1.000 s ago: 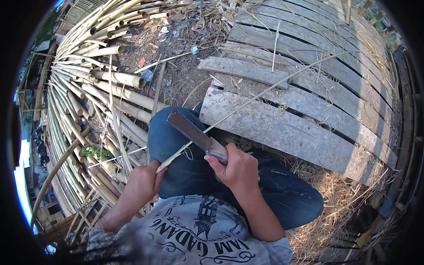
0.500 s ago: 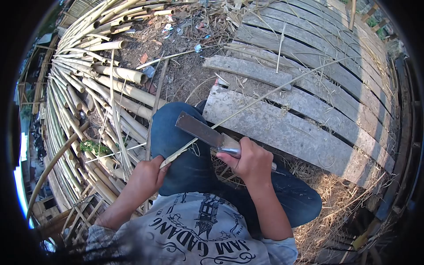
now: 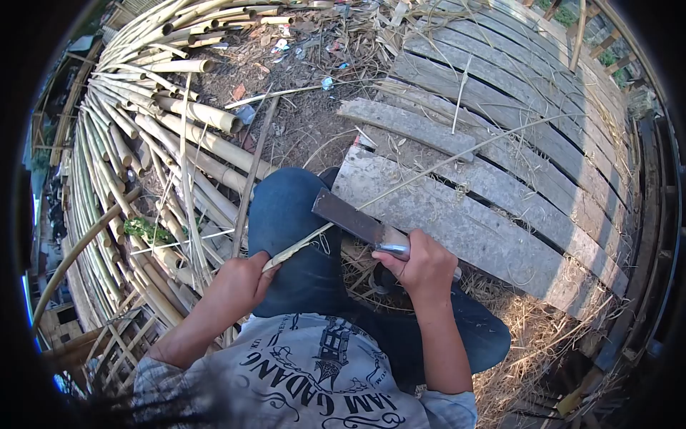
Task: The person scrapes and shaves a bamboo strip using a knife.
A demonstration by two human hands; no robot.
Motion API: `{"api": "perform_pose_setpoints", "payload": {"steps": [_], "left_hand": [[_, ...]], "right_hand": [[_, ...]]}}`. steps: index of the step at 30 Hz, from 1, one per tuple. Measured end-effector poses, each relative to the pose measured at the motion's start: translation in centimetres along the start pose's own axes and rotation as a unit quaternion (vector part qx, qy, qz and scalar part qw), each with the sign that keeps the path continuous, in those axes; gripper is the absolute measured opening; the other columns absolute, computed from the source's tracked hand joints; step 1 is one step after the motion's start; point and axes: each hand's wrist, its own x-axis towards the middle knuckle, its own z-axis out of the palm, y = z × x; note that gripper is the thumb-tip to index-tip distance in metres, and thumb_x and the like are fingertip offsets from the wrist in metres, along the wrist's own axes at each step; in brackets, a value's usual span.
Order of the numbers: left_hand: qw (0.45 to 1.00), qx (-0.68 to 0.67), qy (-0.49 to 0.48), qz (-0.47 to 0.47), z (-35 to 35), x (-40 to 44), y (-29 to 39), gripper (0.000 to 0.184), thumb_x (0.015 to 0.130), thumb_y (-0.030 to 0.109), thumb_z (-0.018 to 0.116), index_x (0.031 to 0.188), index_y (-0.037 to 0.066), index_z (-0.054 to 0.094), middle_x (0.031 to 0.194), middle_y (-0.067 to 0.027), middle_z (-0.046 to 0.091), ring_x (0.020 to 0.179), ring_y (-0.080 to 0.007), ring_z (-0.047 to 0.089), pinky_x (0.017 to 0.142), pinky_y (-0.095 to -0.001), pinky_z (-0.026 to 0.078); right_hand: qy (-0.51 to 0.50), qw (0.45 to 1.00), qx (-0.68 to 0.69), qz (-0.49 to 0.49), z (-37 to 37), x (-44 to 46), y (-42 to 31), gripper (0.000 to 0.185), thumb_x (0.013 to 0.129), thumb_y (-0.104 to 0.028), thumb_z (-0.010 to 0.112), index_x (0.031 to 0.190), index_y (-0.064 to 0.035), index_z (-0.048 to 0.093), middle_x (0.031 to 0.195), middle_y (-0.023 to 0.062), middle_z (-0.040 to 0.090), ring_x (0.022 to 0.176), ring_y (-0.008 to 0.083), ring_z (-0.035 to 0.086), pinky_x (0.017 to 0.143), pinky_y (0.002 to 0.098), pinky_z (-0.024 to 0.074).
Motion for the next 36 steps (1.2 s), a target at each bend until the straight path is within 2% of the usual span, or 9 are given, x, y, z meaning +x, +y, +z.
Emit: {"api": "perform_pose_setpoints", "payload": {"steps": [14,16,20,23,26,29,31,33,36], "left_hand": [[1.0,-0.007,0.01,0.015,0.2,-0.1,-0.4,0.026,0.095,0.024,0.054,0.084,0.0,0.052,0.065,-0.0237,0.057,0.063,-0.0448,0.058,0.06,-0.0528,0.045],[1.0,-0.01,0.015,0.016,0.2,-0.1,-0.5,0.026,0.095,0.024,0.054,0.084,0.0,0.052,0.065,-0.0236,0.057,0.063,-0.0448,0.058,0.06,-0.0528,0.046],[1.0,-0.003,0.006,0.02,0.3,0.0,-0.4,0.026,0.095,0.023,0.054,0.083,0.0,0.052,0.064,-0.0235,0.057,0.062,-0.0447,0.058,0.06,-0.0527,0.046],[1.0,0.002,0.012,0.012,0.2,-0.1,-0.3,0.025,0.094,0.022,0.055,0.082,0.0,0.052,0.062,-0.0238,0.056,0.062,-0.0449,0.058,0.06,-0.0525,0.046],[1.0,0.009,0.013,0.011,0.1,0.0,0.0,0.024,0.094,0.02,0.056,0.082,-0.001,0.052,0.062,-0.024,0.056,0.062,-0.045,0.058,0.06,-0.0524,0.046],[1.0,0.017,0.008,0.009,0.1,0.2,0.3,0.023,0.093,0.019,0.057,0.082,-0.001,0.052,0.062,-0.0244,0.056,0.062,-0.045,0.058,0.06,-0.0523,0.046],[1.0,0.018,0.01,0.0,0.0,0.1,0.2,0.023,0.092,0.018,0.057,0.081,-0.001,0.052,0.062,-0.0246,0.056,0.063,-0.045,0.058,0.06,-0.0523,0.046],[1.0,0.011,0.019,0.01,0.1,-0.1,-0.1,0.022,0.091,0.017,0.058,0.081,-0.002,0.052,0.063,-0.0251,0.056,0.063,-0.0451,0.058,0.06,-0.0523,0.045],[1.0,0.012,0.017,0.012,0.1,0.0,-0.2,0.021,0.091,0.016,0.058,0.082,-0.002,0.052,0.063,-0.0255,0.056,0.063,-0.0451,0.058,0.06,-0.0522,0.045]], "right_hand": [[-0.001,0.999,-0.042,-0.011,-1.0,-0.2,1.5,0.078,0.074,-0.081,0.051,0.075,-0.0033,0.056,0.059,0.0136,0.055,0.056,0.0361,0.059,0.049,0.0406,0.0451],[0.014,0.997,-0.071,-0.017,-1.3,-0.1,1.9,0.073,0.071,-0.079,0.055,0.067,-0.0063,0.049,0.056,0.0105,0.053,0.052,0.031,0.058,0.046,0.0388,0.0456],[0.029,0.995,-0.088,-0.025,-1.5,-0.1,1.6,0.072,0.071,-0.078,0.056,0.067,-0.0061,0.05,0.057,0.0105,0.053,0.051,0.0311,0.058,0.046,0.0389,0.0455],[0.013,0.998,-0.064,-0.023,-1.8,0.0,0.9,0.068,0.072,-0.073,0.061,0.069,-0.006,0.052,0.057,0.0107,0.054,0.052,0.0317,0.059,0.047,0.0397,0.0461],[-0.017,1.0,-0.015,0.005,-2.7,0.0,-2.2,0.058,0.074,-0.061,0.07,0.074,-0.0051,0.056,0.06,0.0114,0.057,0.055,0.0321,0.062,0.05,0.0405,0.0482],[-0.025,0.999,0.007,-0.029,-1.8,0.9,-3.9,0.056,0.075,-0.058,0.071,0.077,-0.0038,0.056,0.062,0.0127,0.059,0.057,0.032,0.063,0.051,0.0399,0.0488],[-0.027,0.999,0.016,-0.018,-1.4,1.6,-4.1,0.054,0.078,-0.054,0.072,0.079,-0.0027,0.055,0.063,0.0144,0.06,0.058,0.0329,0.063,0.052,0.0403,0.0493],[-0.068,0.995,0.072,0.022,-0.8,1.9,-3.5,0.05,0.077,-0.046,0.075,0.079,-0.0009,0.055,0.063,0.0187,0.058,0.062,0.0401,0.061,0.054,0.0446,0.0469],[-0.091,0.991,0.095,0.034,-1.2,2.0,-3.3,0.048,0.079,-0.045,0.074,0.078,-0.001,0.055,0.061,0.0193,0.058,0.061,0.0407,0.061,0.053,0.0446,0.0471]]}}
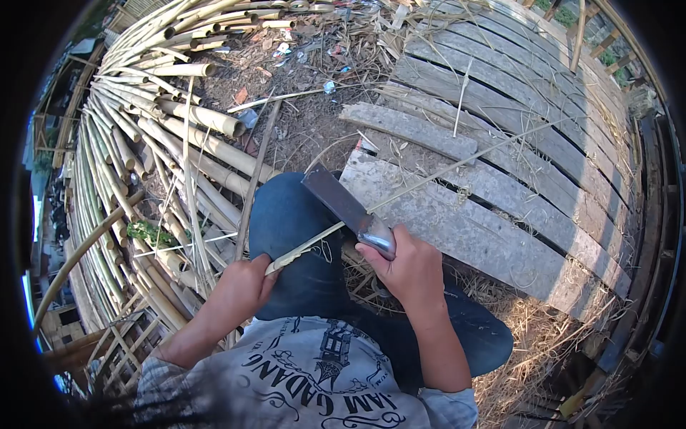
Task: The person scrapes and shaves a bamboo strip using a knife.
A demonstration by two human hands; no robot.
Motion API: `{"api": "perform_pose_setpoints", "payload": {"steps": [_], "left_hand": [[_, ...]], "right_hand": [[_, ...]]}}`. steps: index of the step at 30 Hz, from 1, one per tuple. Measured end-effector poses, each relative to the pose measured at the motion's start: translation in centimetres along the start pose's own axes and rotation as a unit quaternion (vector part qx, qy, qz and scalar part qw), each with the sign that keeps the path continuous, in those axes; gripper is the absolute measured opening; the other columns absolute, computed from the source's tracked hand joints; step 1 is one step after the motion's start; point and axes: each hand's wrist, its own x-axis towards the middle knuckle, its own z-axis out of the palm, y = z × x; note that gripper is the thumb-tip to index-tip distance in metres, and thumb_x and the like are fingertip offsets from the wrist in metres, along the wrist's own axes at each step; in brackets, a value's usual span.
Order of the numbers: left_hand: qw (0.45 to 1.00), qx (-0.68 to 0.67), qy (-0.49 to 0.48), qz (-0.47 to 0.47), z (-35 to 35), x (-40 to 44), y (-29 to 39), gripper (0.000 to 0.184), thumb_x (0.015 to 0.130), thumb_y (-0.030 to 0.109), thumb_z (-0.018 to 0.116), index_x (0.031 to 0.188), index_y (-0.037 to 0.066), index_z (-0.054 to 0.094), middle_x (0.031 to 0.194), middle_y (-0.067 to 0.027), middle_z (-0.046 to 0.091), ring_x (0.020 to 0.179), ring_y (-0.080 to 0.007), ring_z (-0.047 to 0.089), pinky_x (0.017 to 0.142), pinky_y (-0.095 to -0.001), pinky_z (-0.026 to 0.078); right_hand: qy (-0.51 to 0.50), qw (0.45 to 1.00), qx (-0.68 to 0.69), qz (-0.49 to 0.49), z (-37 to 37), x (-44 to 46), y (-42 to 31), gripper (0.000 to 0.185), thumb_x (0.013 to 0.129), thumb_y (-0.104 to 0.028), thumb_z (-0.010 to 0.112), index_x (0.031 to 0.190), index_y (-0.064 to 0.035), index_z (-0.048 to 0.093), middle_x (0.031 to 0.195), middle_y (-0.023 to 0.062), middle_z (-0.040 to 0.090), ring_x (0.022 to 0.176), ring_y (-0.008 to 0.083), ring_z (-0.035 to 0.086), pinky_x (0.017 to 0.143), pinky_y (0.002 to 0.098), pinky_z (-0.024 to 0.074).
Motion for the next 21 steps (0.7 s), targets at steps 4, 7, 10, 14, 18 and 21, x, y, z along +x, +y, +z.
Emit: {"api": "perform_pose_setpoints", "payload": {"steps": [4,7,10,14,18,21], "left_hand": [[1.0,-0.005,-0.006,-0.01,0.2,0.2,0.2,0.021,0.091,0.016,0.058,0.082,-0.003,0.052,0.062,-0.0255,0.056,0.062,-0.0454,0.058,0.06,-0.0523,0.045],[1.0,-0.001,-0.005,-0.015,0.3,0.2,0.1,0.021,0.092,0.016,0.058,0.082,-0.002,0.052,0.061,-0.0255,0.055,0.061,-0.0458,0.057,0.058,-0.0525,0.045],[1.0,-0.007,-0.001,-0.02,0.3,0.2,0.2,0.022,0.092,0.017,0.058,0.082,-0.002,0.052,0.06,-0.0254,0.055,0.06,-0.0461,0.057,0.057,-0.0525,0.044],[1.0,0.001,0.003,-0.01,0.1,-0.2,-0.6,0.022,0.092,0.017,0.058,0.083,-0.002,0.053,0.061,-0.0254,0.055,0.061,-0.0461,0.057,0.057,-0.0522,0.044],[1.0,0.007,0.006,-0.013,0.2,0.0,-0.8,0.02,0.09,0.015,0.058,0.085,-0.004,0.054,0.061,-0.0256,0.055,0.061,-0.0462,0.057,0.057,-0.0517,0.044],[1.0,-0.004,0.002,-0.019,0.0,0.5,0.7,0.018,0.089,0.013,0.059,0.085,-0.004,0.054,0.063,-0.026,0.056,0.061,-0.0463,0.057,0.058,-0.0514,0.044]], "right_hand": [[0.017,1.0,-0.025,0.002,0.2,-0.9,1.0,0.049,0.078,-0.047,0.074,0.077,-0.0017,0.055,0.059,0.0185,0.058,0.059,0.0404,0.061,0.053,0.0446,0.047],[0.032,0.997,-0.065,-0.007,-0.2,-0.8,1.3,0.05,0.078,-0.048,0.073,0.077,-0.0019,0.055,0.06,0.0187,0.058,0.059,0.04,0.061,0.052,0.0448,0.0468],[0.03,0.996,-0.081,-0.02,-0.2,-0.5,2.0,0.051,0.077,-0.05,0.073,0.077,-0.0022,0.055,0.061,0.018,0.059,0.059,0.0405,0.061,0.053,0.0456,0.0471],[0.099,0.977,-0.141,0.126,-2.6,0.1,5.7,0.051,0.085,-0.05,0.066,0.074,-0.0007,0.056,0.061,0.019,0.059,0.061,0.0401,0.062,0.055,0.0452,0.0468],[0.183,0.932,-0.164,0.265,-8.2,-1.1,12.3,0.049,0.092,-0.044,0.059,0.075,0.0019,0.056,0.055,0.0172,0.053,0.054,0.0352,0.058,0.053,0.0434,0.0426],[0.153,0.974,0.001,0.17,-7.8,-2.6,8.1,0.048,0.09,-0.043,0.063,0.074,0.002,0.055,0.05,0.0096,0.04,0.046,0.0211,0.035,0.047,0.0373,0.0318]]}}
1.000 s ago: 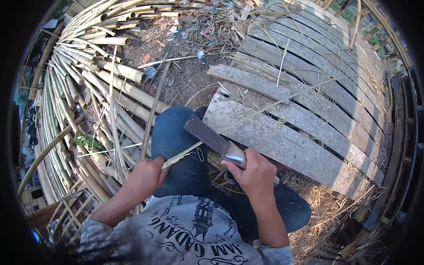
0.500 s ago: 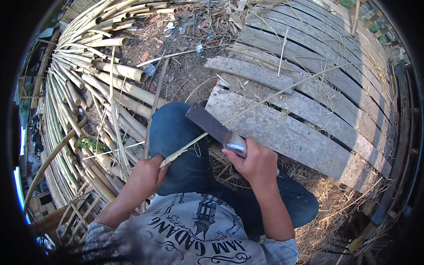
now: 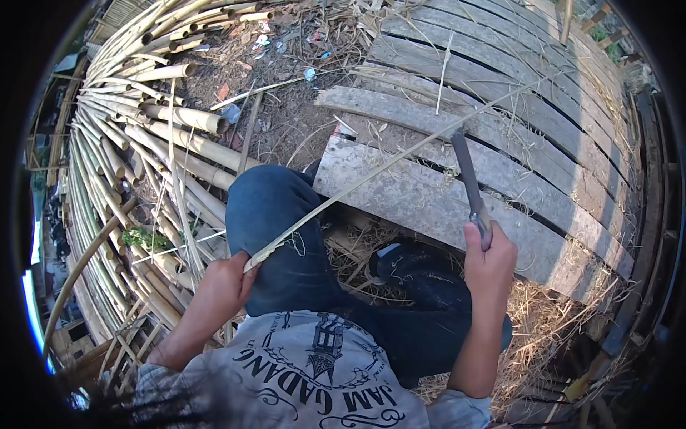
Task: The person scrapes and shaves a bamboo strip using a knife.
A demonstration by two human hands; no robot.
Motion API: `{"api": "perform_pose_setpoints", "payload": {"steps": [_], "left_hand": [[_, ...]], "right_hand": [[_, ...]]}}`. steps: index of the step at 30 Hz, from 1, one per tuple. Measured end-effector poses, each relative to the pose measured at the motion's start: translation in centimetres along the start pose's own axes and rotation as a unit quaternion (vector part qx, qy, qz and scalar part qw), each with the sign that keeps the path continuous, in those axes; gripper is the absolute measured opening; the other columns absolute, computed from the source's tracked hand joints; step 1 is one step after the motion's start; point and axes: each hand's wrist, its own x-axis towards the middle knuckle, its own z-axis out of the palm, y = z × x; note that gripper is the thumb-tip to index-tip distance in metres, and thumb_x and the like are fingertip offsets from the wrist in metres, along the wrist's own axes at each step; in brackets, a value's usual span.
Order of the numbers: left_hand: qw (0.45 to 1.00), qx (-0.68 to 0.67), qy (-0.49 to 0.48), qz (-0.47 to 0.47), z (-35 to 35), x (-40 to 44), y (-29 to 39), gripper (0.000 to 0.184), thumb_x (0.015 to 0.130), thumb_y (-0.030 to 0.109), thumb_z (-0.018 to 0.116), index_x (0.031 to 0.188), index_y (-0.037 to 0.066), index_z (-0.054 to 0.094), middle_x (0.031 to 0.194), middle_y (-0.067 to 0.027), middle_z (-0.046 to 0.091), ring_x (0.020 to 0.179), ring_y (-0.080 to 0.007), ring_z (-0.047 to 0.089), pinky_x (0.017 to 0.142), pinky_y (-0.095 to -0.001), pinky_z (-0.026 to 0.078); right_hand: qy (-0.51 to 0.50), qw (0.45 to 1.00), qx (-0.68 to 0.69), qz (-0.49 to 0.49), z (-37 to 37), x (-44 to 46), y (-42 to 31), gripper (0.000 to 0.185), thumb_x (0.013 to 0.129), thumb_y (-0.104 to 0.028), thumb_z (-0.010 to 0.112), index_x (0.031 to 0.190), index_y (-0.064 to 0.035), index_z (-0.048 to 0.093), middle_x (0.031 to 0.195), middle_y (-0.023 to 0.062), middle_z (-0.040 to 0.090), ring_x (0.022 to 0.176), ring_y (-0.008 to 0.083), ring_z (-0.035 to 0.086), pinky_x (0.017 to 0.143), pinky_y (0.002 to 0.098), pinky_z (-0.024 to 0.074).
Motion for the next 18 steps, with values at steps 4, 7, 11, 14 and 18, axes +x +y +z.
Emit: {"api": "perform_pose_setpoints", "payload": {"steps": [4,7,11,14,18], "left_hand": [[1.0,0.01,0.0,0.01,0.3,0.3,0.8,0.019,0.089,0.012,0.059,0.083,-0.005,0.054,0.063,-0.0266,0.056,0.061,-0.0462,0.057,0.057,-0.0509,0.044],[0.999,0.04,-0.009,0.004,-0.1,0.3,0.6,0.021,0.089,0.016,0.061,0.083,-0.003,0.054,0.061,-0.0241,0.057,0.06,-0.0426,0.06,0.058,-0.0495,0.049],[0.999,0.038,-0.016,-0.005,-0.2,0.2,0.6,0.022,0.09,0.017,0.06,0.082,-0.003,0.054,0.061,-0.0246,0.057,0.06,-0.0429,0.06,0.058,-0.0499,0.048],[0.999,0.033,-0.013,-0.004,0.1,0.1,0.3,0.023,0.091,0.017,0.06,0.081,-0.003,0.055,0.06,-0.0245,0.057,0.059,-0.0429,0.06,0.057,-0.0497,0.048],[1.0,0.005,-0.009,-0.012,0.1,0.4,0.7,0.026,0.094,0.018,0.056,0.079,-0.003,0.054,0.061,-0.0262,0.054,0.06,-0.0465,0.056,0.056,-0.0517,0.043]], "right_hand": [[-0.137,0.981,0.087,-0.11,4.0,-2.7,-5.5,0.056,0.079,-0.056,0.07,0.072,-0.0028,0.055,0.052,0.0154,0.052,0.056,0.0395,0.06,0.05,0.0401,0.0461],[-0.178,0.973,0.042,-0.14,7.3,-3.2,-6.7,0.06,0.078,-0.061,0.068,0.067,-0.0039,0.055,0.052,0.0152,0.056,0.053,0.0371,0.061,0.049,0.042,0.049],[-0.168,0.973,0.01,-0.16,8.9,-2.9,-6.4,0.062,0.078,-0.065,0.065,0.066,-0.0048,0.056,0.052,0.0143,0.057,0.051,0.0344,0.062,0.049,0.0419,0.0499],[-0.163,0.975,-0.014,-0.148,8.2,-2.4,-5.9,0.056,0.077,-0.057,0.07,0.067,-0.0033,0.055,0.055,0.0172,0.056,0.057,0.0388,0.061,0.052,0.0432,0.0479],[-0.158,0.973,-0.048,-0.163,7.4,-1.7,-4.7,0.062,0.076,-0.064,0.066,0.067,-0.0039,0.055,0.055,0.017,0.056,0.056,0.0376,0.061,0.051,0.0432,0.0474]]}}
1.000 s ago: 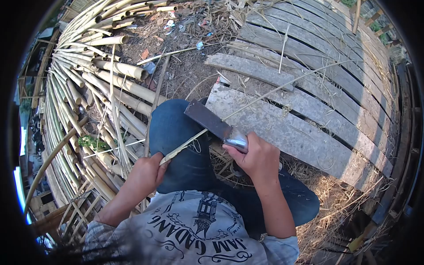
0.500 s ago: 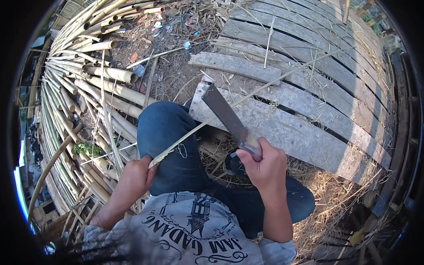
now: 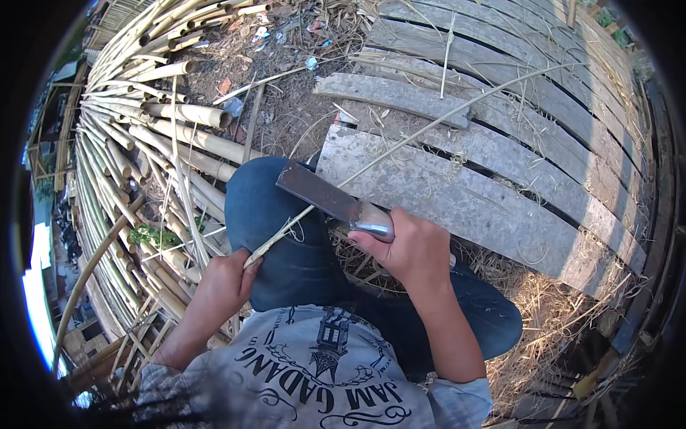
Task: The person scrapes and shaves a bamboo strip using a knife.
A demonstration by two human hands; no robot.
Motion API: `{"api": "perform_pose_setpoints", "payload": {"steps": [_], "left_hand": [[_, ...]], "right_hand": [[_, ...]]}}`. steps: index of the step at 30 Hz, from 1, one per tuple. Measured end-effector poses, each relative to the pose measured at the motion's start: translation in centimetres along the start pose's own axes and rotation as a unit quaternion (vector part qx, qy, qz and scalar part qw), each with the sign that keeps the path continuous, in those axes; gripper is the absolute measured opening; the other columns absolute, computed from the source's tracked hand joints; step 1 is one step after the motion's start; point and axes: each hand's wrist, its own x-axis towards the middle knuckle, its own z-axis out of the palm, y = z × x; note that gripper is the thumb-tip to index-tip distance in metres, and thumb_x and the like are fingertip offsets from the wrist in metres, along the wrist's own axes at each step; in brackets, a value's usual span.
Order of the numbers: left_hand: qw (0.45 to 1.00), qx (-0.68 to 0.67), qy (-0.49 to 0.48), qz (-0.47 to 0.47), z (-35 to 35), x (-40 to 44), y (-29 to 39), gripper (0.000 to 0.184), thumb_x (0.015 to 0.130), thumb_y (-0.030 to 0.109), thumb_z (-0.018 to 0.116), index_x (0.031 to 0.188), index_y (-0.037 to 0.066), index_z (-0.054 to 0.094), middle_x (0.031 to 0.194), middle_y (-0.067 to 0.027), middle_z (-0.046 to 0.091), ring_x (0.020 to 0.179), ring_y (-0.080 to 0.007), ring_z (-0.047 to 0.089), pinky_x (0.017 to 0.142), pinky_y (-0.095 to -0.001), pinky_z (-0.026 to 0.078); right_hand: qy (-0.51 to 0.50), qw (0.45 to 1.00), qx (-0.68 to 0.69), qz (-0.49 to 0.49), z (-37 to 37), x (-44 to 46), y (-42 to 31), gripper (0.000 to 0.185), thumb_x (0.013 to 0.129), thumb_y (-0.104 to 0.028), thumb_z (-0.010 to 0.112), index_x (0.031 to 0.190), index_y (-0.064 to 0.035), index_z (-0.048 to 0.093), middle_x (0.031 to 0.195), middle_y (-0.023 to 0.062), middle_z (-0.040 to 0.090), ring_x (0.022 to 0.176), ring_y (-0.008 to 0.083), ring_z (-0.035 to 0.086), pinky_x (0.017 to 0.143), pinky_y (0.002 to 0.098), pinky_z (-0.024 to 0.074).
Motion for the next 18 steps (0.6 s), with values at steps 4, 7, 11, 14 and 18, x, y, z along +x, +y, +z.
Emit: {"api": "perform_pose_setpoints", "payload": {"steps": [4,7,11,14,18], "left_hand": [[1.0,0.01,0.002,-0.002,-0.2,-0.1,-0.1,0.026,0.094,0.018,0.055,0.079,-0.003,0.054,0.061,-0.0262,0.054,0.061,-0.0464,0.056,0.056,-0.0516,0.043],[1.0,0.001,-0.005,-0.001,-0.2,-0.6,-1.0,0.026,0.094,0.018,0.056,0.079,-0.003,0.054,0.062,-0.0261,0.055,0.061,-0.0464,0.057,0.056,-0.0517,0.043],[1.0,0.009,0.008,0.005,-0.1,-0.2,-1.0,0.025,0.093,0.018,0.057,0.079,-0.003,0.054,0.062,-0.0257,0.056,0.061,-0.046,0.057,0.056,-0.0513,0.043],[1.0,0.009,-0.005,0.006,-0.3,0.2,-0.2,0.024,0.092,0.017,0.057,0.079,-0.003,0.055,0.062,-0.0256,0.056,0.06,-0.0457,0.057,0.056,-0.0511,0.044],[1.0,0.007,-0.021,-0.004,-0.4,0.2,0.0,0.023,0.092,0.016,0.058,0.079,-0.003,0.055,0.061,-0.0255,0.056,0.06,-0.0455,0.057,0.057,-0.0509,0.044]], "right_hand": [[0.063,0.997,-0.043,0.016,-0.3,0.3,2.3,0.063,0.08,-0.063,0.064,0.068,-0.0019,0.055,0.055,0.0175,0.054,0.057,0.0399,0.059,0.052,0.0441,0.0445],[0.135,0.968,-0.045,0.207,-3.0,1.5,8.4,0.062,0.086,-0.059,0.06,0.068,0.0003,0.056,0.055,0.0175,0.053,0.056,0.0396,0.056,0.054,0.0467,0.0427],[0.15,0.963,-0.039,0.219,-6.5,1.0,9.4,0.058,0.089,-0.051,0.06,0.068,0.0022,0.055,0.052,0.0154,0.048,0.05,0.0356,0.047,0.051,0.0435,0.0388],[0.062,0.987,0.072,0.131,-4.4,0.4,2.5,0.058,0.083,-0.054,0.067,0.066,-0.0001,0.054,0.05,0.0155,0.045,0.047,0.0363,0.046,0.049,0.0405,0.0387],[-0.006,0.997,0.074,0.014,0.2,0.6,-1.4,0.059,0.077,-0.06,0.069,0.063,-0.0046,0.056,0.053,0.0149,0.056,0.053,0.0371,0.06,0.05,0.0426,0.0481]]}}
